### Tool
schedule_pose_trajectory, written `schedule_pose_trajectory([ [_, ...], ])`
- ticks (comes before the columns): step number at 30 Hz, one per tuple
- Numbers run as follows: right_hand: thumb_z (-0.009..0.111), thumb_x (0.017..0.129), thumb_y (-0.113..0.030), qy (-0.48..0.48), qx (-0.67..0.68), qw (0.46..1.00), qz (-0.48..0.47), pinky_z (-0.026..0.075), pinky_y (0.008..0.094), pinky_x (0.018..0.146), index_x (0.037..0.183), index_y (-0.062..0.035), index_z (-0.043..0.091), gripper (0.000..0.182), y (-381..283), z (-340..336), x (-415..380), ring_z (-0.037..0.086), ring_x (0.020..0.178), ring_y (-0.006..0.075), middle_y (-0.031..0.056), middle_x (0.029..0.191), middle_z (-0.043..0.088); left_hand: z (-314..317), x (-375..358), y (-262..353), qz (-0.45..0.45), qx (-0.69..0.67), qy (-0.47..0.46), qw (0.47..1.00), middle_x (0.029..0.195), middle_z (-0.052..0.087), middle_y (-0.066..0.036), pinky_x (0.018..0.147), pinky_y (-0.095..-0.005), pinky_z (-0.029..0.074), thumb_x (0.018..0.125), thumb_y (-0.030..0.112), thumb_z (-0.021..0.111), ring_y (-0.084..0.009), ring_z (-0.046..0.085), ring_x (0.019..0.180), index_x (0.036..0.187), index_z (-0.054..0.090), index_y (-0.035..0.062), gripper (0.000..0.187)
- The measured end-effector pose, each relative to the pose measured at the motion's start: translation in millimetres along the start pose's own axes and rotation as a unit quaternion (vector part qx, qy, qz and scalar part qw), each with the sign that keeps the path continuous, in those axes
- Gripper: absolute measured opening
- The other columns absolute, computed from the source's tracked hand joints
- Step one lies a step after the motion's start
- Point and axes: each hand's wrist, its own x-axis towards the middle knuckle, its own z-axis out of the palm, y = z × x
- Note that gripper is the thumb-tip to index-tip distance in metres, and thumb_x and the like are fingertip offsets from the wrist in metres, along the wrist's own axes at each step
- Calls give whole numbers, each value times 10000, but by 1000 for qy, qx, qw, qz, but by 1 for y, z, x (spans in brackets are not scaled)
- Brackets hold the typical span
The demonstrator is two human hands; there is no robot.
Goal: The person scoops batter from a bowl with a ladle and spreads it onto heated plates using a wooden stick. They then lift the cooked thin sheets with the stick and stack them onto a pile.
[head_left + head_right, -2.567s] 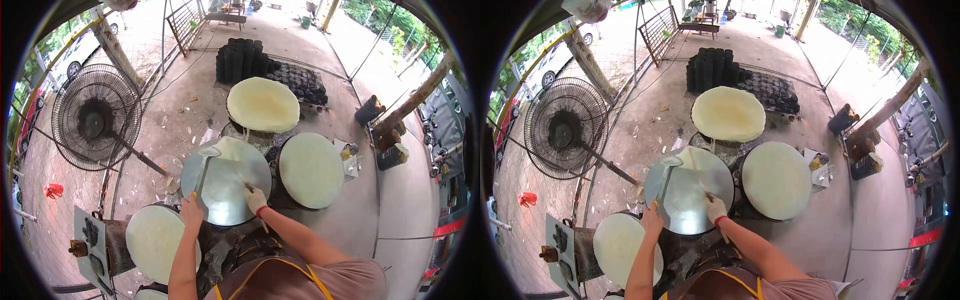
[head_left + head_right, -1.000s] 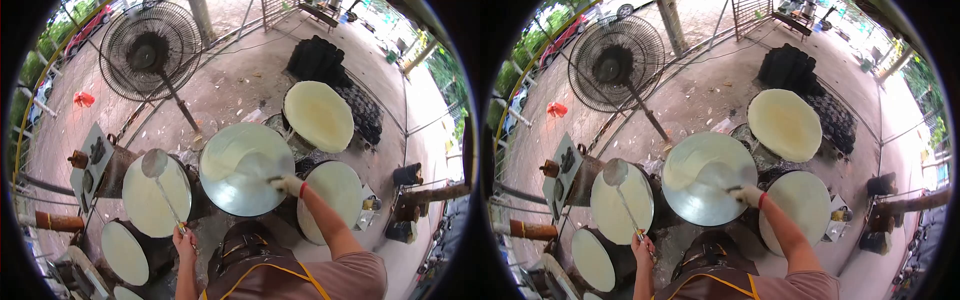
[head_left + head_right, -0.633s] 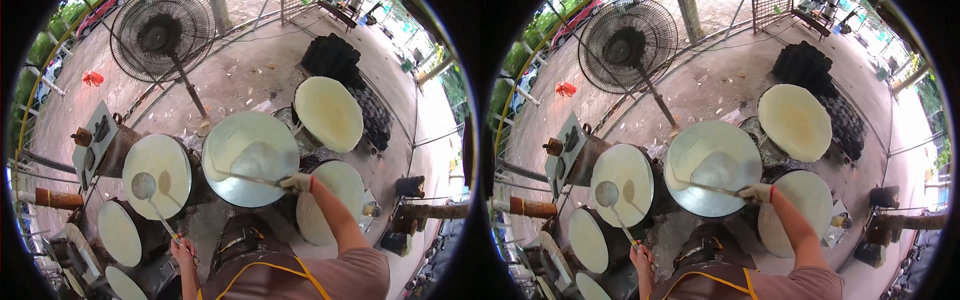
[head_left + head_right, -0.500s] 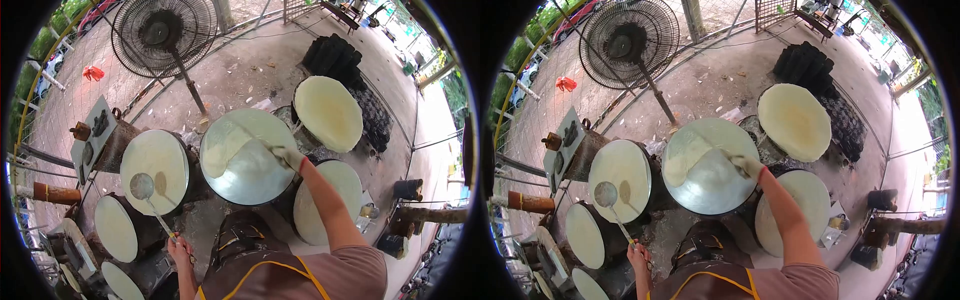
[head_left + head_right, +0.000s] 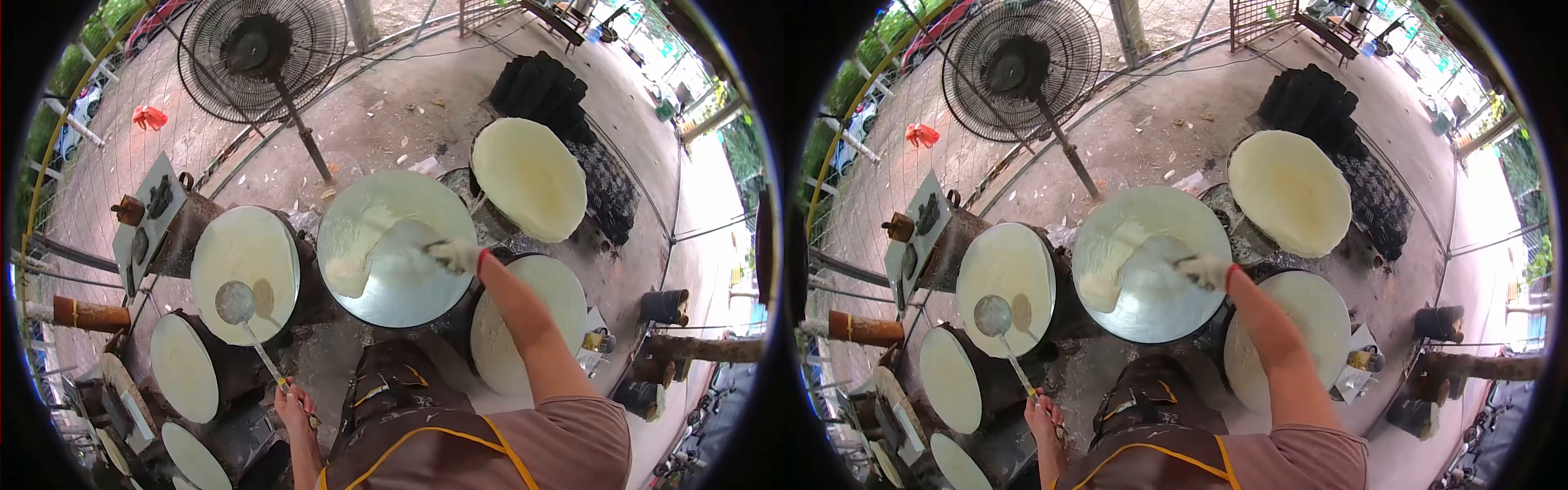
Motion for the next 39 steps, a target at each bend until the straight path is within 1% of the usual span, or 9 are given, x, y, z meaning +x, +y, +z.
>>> schedule_pose_trajectory([
  [5,620,833,-309,-166,-83,982,40,297,235,346,1084,-95,614,330,22,3,-31,379,396,59,-25,619,500,14,-17,8,6,-10,-17,1000,608,400,-16,334,-246,291,881,58,460,-101,360,368,1052,462,45,171],
  [9,605,844,-331,135,121,982,-51,281,244,325,1081,-117,628,320,23,-12,-17,355,374,60,-21,615,497,7,-31,-1,-3,-8,-25,1000,612,402,-16,337,-243,293,884,58,462,-100,362,371,1048,469,49,164],
  [17,618,830,-346,-15,-119,992,45,272,261,326,965,-139,637,248,45,9,-39,378,380,77,0,600,509,-4,-44,1,-29,-27,-67,997,625,399,-15,333,-243,292,893,73,459,-96,353,372,1069,473,54,178],
  [21,607,844,-340,150,54,987,-19,278,264,325,984,-160,637,230,76,31,-37,386,376,87,5,616,521,-16,-43,12,-27,-20,-123,992,634,401,-16,334,-242,288,898,106,460,-88,337,374,1091,468,45,203],
  [26,525,893,-349,-9,77,997,10,301,250,364,951,-125,593,241,115,87,-95,370,404,74,-29,553,449,-49,-38,26,-52,-54,-185,980,601,385,-17,317,-234,284,914,93,462,-85,331,346,1183,429,60,273],
  [29,482,916,-359,-142,416,898,-21,296,255,370,840,-130,537,247,170,135,-117,332,393,82,-31,576,436,-86,-26,38,-57,-107,-244,962,585,376,-23,306,-237,280,914,88,468,-88,316,327,1226,388,62,323],
  [31,431,936,-378,-31,478,877,-17,297,257,371,802,-137,493,283,178,208,-125,309,390,88,-28,593,429,-117,-18,45,-97,-118,-246,957,577,372,-27,299,-239,278,914,81,466,-93,309,317,1236,370,62,337],
  [32,454,940,-338,39,438,898,-12,332,247,390,1120,-154,523,267,177,246,-117,395,422,70,-45,613,460,-139,-7,45,-85,-83,-272,955,571,366,-24,296,-242,276,911,64,460,-96,316,318,1210,384,50,309],
  [39,557,892,-266,173,322,912,-187,388,255,417,1035,-114,567,210,111,373,24,508,523,97,-13,649,518,-236,26,72,-64,-71,-399,912,631,369,-12,309,-222,272,879,194,562,-70,310,340,1164,394,66,355],
])
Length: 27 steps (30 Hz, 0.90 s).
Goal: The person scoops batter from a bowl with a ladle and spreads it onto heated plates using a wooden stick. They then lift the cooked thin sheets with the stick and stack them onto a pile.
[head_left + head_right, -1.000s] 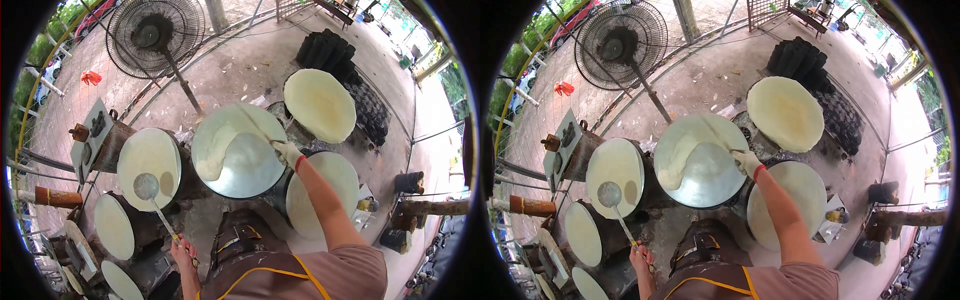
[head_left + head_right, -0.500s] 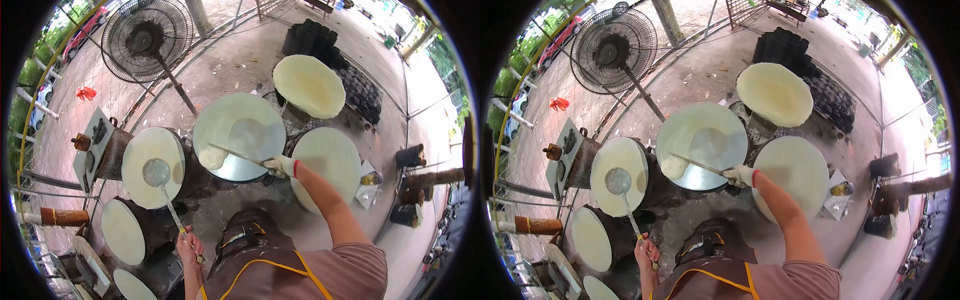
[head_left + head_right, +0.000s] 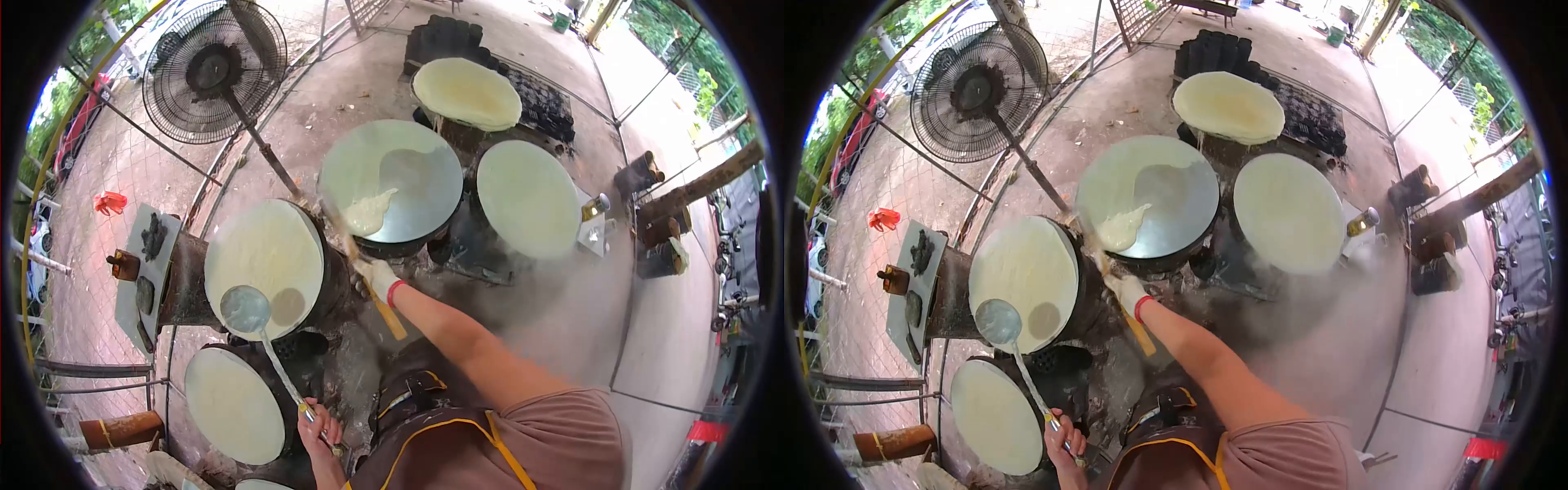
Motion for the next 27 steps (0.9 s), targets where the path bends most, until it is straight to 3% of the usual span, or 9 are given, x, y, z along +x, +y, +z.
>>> schedule_pose_trajectory([
  [2,529,903,-246,133,-6,989,-62,380,266,429,1004,-92,584,193,16,8,-6,485,495,94,-1,599,501,-8,-15,5,-8,-14,12,1000,637,363,-13,315,-224,281,869,200,575,-70,318,352,1166,394,64,373],
  [4,468,895,-304,292,-212,929,-80,484,448,731,1087,-73,603,330,52,16,-24,623,815,378,192,864,656,-23,-25,5,-9,-38,-2,999,633,356,-12,319,-226,283,870,193,573,-69,318,355,1168,394,63,371],
  [5,460,893,-343,334,-211,918,20,467,470,762,1100,-61,586,371,44,39,-40,592,888,411,221,918,632,-30,-29,4,-22,-70,14,997,634,386,-40,311,-254,298,858,138,580,-95,338,348,1154,390,46,364],
  [8,469,881,-382,263,-201,940,-83,457,482,809,1129,-96,572,392,63,62,-17,577,930,417,252,967,612,-39,-33,1,-44,-86,44,994,630,386,-41,312,-254,295,873,131,565,-97,334,344,1151,393,53,336],
  [9,467,879,-392,251,-373,891,-63,457,485,802,1114,-95,576,394,40,57,-22,575,925,427,263,955,609,-41,-34,1,-50,-98,38,993,627,384,-40,310,-252,290,875,126,560,-96,330,342,1147,394,54,327],
  [10,468,891,-399,306,-387,868,-52,446,483,684,925,-2,624,428,16,56,-37,601,788,410,250,764,618,-43,-34,1,-55,-109,32,992,623,382,-39,309,-251,285,878,120,556,-95,326,340,1144,395,55,317],
  [15,492,902,-292,393,-124,905,-110,451,370,539,1012,-41,607,298,49,4,2,574,561,242,139,639,595,-36,-37,1,-62,-115,2,991,615,369,-23,315,-239,278,894,104,527,-85,322,342,1141,400,49,282],
  [21,490,889,-300,258,-427,861,-98,478,385,623,1084,-30,576,344,30,-12,-51,601,648,255,126,711,622,-23,-33,-7,-85,-106,8,991,599,357,-8,310,-227,255,864,135,588,-66,290,337,1105,424,62,300],
  [27,483,910,-289,286,-141,939,-133,443,365,495,1004,-39,573,281,30,-54,-19,541,521,216,104,644,579,-3,-35,-21,-68,-136,-4,988,668,367,-24,352,-233,301,933,130,465,-78,334,382,1142,422,50,227],
])
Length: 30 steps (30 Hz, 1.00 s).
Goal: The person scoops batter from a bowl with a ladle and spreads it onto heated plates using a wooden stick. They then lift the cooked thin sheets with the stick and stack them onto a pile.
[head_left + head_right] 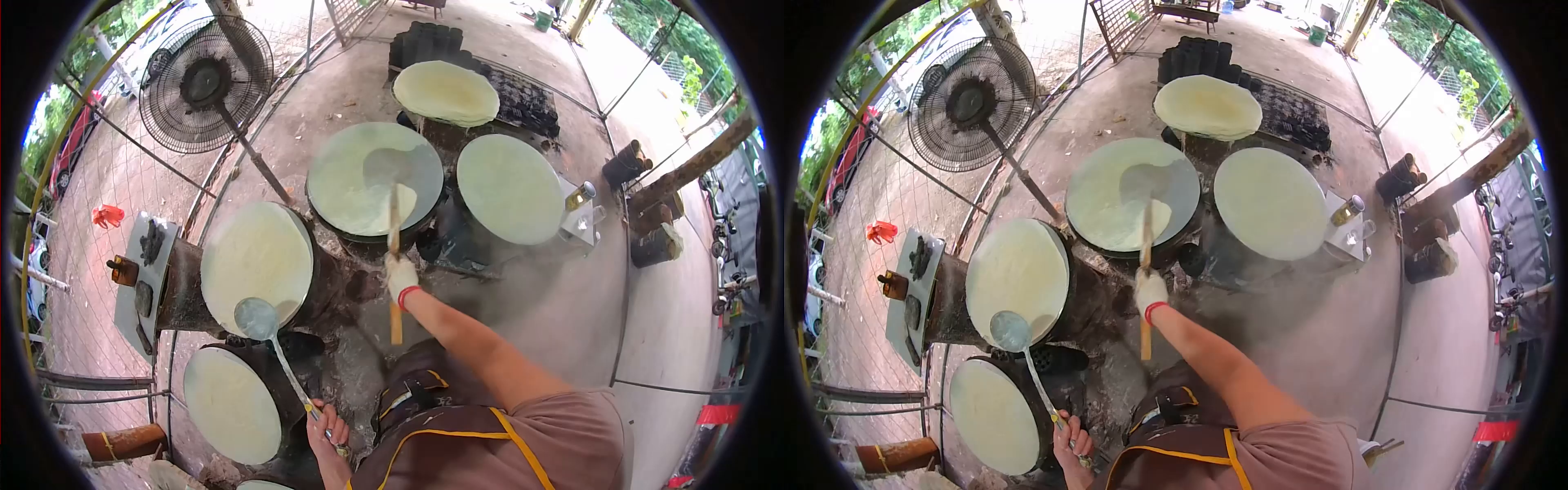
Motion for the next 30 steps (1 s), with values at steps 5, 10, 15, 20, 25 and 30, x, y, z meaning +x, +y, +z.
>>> schedule_pose_trajectory([
  [5,543,882,-269,-174,-98,980,-12,360,276,409,997,-61,569,239,52,-45,-14,461,453,97,4,571,507,38,11,-30,3,-27,28,999,700,357,-23,381,-230,305,933,142,469,-81,322,418,1129,440,62,214],
  [10,493,874,-331,-111,-119,986,17,462,451,772,1062,5,583,395,-6,-114,35,582,899,416,271,944,604,79,32,-74,25,-15,22,999,710,350,-25,395,-228,306,921,120,484,-83,324,438,1119,459,56,210],
  [15,469,889,-340,-241,-249,936,-57,459,459,781,1033,-9,583,378,-29,-162,32,577,896,417,231,924,622,133,61,-120,37,-17,22,999,839,432,-57,437,-218,334,879,71,537,-91,361,523,1119,460,34,255],
  [20,443,903,-343,-195,-228,952,-61,448,477,770,1056,-29,571,372,-75,-206,92,572,902,414,230,932,619,173,74,-154,42,10,44,998,938,468,-72,457,-219,356,843,55,573,-102,379,570,1122,457,18,305],
  [25,428,908,-322,-245,-301,908,-157,450,485,750,991,-15,553,342,-60,-223,98,582,878,400,242,892,615,189,85,-168,34,-1,31,999,947,470,-71,462,-218,363,834,53,578,-107,389,588,1154,450,16,346],
  [30,429,906,-324,-177,-310,926,-123,453,500,733,948,-16,533,328,-78,-195,152,587,849,410,238,899,611,194,93,-166,28,-22,47,998,948,489,-85,466,-222,371,837,52,562,-113,400,600,1160,454,-1,345],
])
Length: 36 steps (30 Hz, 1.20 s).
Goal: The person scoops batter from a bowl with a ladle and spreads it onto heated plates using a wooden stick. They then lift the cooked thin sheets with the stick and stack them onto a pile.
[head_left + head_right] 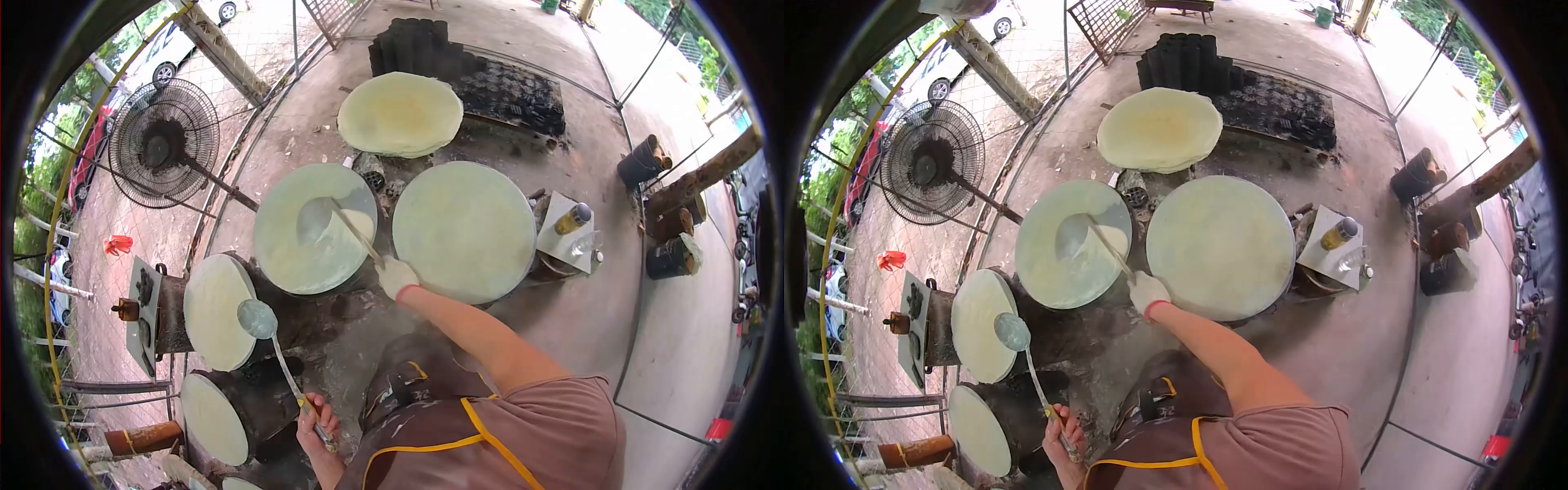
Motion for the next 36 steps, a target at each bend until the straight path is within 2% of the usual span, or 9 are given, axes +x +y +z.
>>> schedule_pose_trajectory([
  [6,416,911,-339,-151,37,981,-113,424,498,791,1089,-84,526,330,15,-18,-83,569,928,406,248,965,598,-5,14,11,-11,-5,2,1000,943,497,-101,468,-230,376,842,55,548,-118,399,593,1129,469,-17,307],
  [9,394,918,-342,-25,-62,996,-63,426,496,798,1235,-128,462,388,56,20,-80,572,931,403,234,1007,598,-10,22,20,-29,-11,8,999,939,493,-99,466,-229,374,840,58,551,-118,396,590,1126,462,-17,309],
  [11,370,922,-344,-23,-24,995,98,436,488,825,1329,-163,371,445,11,-1,-37,569,965,394,227,1042,594,-13,24,25,-35,-6,16,999,935,492,-97,466,-228,373,840,60,550,-118,394,589,1127,463,-16,310],
  [18,372,893,-319,103,-60,980,159,452,496,791,1282,-138,393,430,-89,-8,120,586,930,398,239,1002,605,-31,22,51,-53,-7,13,998,943,506,-99,458,-259,394,796,78,594,-140,437,577,1114,480,-19,352],
  [21,369,889,-326,29,-76,994,74,454,489,800,1331,-151,358,476,-90,-12,93,584,949,391,222,1036,604,-45,21,60,-54,-8,12,998,942,508,-95,459,-256,392,788,80,600,-139,433,574,1106,488,-14,350],
  [27,449,918,-225,189,208,953,112,445,346,852,1315,-98,429,417,-40,36,29,583,1031,276,154,1140,602,-69,30,78,-76,10,23,997,930,503,-81,488,-262,384,783,73,597,-141,425,592,1094,484,5,338],
  [30,481,916,-187,88,396,914,8,446,236,792,1257,-74,504,360,29,118,80,598,880,139,112,1050,638,-71,41,85,-92,35,18,995,907,497,-75,516,-268,380,781,66,595,-148,430,624,1080,479,12,326],
  [33,461,890,-248,48,145,987,57,415,321,911,1193,-59,556,370,-52,24,31,564,1064,282,157,1125,604,-65,48,88,-108,58,25,992,880,491,-79,521,-264,377,780,48,582,-150,426,633,1063,478,11,304],
  [36,455,924,-232,109,161,979,70,448,280,812,1188,-75,567,327,-46,21,-12,594,965,243,135,1055,631,-59,54,89,-126,53,22,990,863,488,-88,510,-260,377,774,18,566,-148,419,620,1049,479,8,289],
])
